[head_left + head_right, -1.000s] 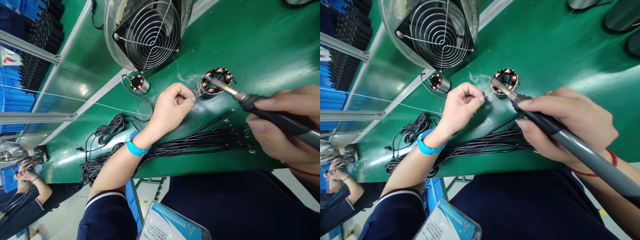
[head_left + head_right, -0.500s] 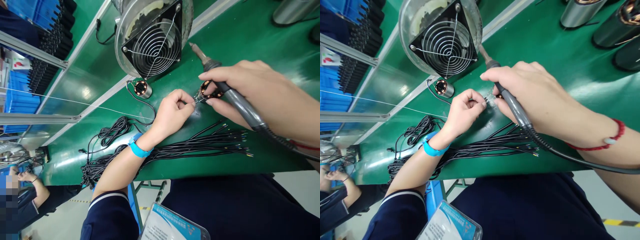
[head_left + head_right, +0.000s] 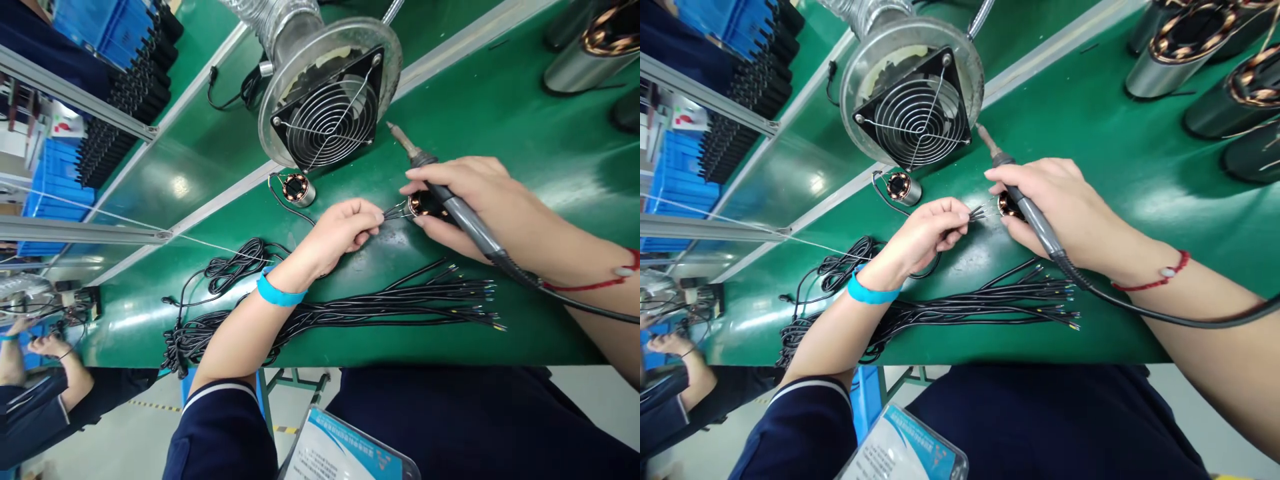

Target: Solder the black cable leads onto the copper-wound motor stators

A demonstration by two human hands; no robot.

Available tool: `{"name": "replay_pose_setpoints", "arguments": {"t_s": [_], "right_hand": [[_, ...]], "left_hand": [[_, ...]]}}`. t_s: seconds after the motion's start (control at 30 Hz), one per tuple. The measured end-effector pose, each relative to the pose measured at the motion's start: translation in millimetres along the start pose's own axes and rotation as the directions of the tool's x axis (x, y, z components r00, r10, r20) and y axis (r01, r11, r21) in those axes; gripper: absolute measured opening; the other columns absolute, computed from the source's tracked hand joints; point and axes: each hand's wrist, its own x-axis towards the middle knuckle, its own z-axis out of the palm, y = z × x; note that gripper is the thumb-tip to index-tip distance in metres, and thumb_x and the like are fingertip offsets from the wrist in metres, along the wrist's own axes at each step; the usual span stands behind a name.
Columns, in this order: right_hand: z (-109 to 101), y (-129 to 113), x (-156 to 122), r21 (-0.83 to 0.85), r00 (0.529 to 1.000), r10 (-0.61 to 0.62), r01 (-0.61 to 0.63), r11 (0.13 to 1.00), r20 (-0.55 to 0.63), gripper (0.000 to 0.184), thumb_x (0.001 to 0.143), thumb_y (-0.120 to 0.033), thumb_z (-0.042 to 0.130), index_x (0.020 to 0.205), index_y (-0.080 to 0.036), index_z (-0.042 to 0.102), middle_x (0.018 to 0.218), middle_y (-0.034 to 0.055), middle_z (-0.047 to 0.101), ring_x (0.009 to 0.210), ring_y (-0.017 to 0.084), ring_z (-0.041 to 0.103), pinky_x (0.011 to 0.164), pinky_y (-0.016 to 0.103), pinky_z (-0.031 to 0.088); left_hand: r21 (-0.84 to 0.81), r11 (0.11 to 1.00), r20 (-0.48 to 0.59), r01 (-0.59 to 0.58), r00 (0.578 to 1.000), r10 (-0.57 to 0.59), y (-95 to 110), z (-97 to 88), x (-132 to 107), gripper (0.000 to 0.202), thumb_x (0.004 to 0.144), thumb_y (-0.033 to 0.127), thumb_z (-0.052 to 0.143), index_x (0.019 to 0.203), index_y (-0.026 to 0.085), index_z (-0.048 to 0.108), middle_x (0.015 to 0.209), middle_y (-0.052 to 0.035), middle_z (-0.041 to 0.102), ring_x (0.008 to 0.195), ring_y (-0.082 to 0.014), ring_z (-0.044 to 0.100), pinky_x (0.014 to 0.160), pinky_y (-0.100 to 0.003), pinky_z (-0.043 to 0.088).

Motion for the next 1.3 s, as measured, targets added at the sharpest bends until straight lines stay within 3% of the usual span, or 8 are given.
{"name": "replay_pose_setpoints", "arguments": {"t_s": [0.13,0.33,0.53,0.73,0.97,1.3], "right_hand": [[0,-7,-2,0.013,0.999,-0.046,0.046,0.999,-0.019,0.053,0.089,-0.033,0.061,0.139,-0.031,0.045,0.108,0.0019,0.070,0.096,0.025,0.064,0.087,0.045,0.049],[-2,-17,-3,0.036,0.999,-0.037,0.038,0.999,-0.020,0.054,0.091,-0.029,0.058,0.143,-0.032,0.041,0.115,0.0027,0.068,0.103,0.027,0.063,0.091,0.048,0.048],[3,-20,-1,0.011,0.997,-0.036,0.037,0.999,-0.070,0.049,0.094,-0.026,0.058,0.140,-0.031,0.042,0.101,0.0031,0.068,0.093,0.026,0.063,0.086,0.044,0.048],[4,-19,0,0.023,0.996,-0.026,0.028,0.999,-0.081,0.048,0.094,-0.025,0.058,0.139,-0.031,0.043,0.099,0.0022,0.069,0.089,0.025,0.064,0.084,0.042,0.048],[-3,-22,-1,0.051,0.993,0.016,-0.010,0.999,-0.119,0.052,0.094,-0.021,0.060,0.142,-0.029,0.042,0.100,0.0039,0.069,0.091,0.025,0.062,0.083,0.041,0.047],[4,-20,-1,0.122,0.990,0.084,-0.070,0.990,-0.117,0.045,0.095,-0.018,0.060,0.135,-0.032,0.047,0.091,-0.0016,0.070,0.090,0.023,0.064,0.091,0.042,0.047]], "left_hand": [[-0.054,0.999,-0.029,0.004,1.000,-0.005,0,-3.0,2,0.019,0.082,0.006,0.064,0.066,0.013,0.057,0.051,0.0082,0.046,0.042,-0.0002,0.033,0.041,-0.015,0.019],[-0.058,0.998,-0.083,0.032,0.996,-0.037,0,7.9,0,0.020,0.078,0.002,0.069,0.062,0.011,0.062,0.052,0.0070,0.049,0.045,-0.0005,0.034,0.049,-0.016,0.030],[-0.131,0.990,0.055,0.060,0.997,-0.053,-3,2.7,0,0.015,0.083,0.017,0.071,0.071,0.012,0.064,0.047,0.0105,0.033,0.040,-0.0004,0.021,0.042,-0.018,0.010],[-0.120,0.991,0.018,0.062,0.998,-0.060,-2,8.5,0,0.018,0.076,0.009,0.077,0.067,0.010,0.061,0.048,0.0100,0.042,0.041,0.0009,0.024,0.043,-0.017,0.016],[-0.132,0.989,0.049,0.060,0.997,-0.054,-2,5.8,0,0.022,0.091,0.014,0.059,0.070,0.011,0.062,0.049,0.0080,0.037,0.040,-0.0004,0.024,0.041,-0.017,0.011],[-0.139,0.990,0.048,0.012,0.999,-0.005,-3,3.8,-1,0.023,0.089,0.009,0.059,0.066,0.011,0.058,0.048,0.0076,0.039,0.040,-0.0005,0.027,0.041,-0.015,0.013]]}}
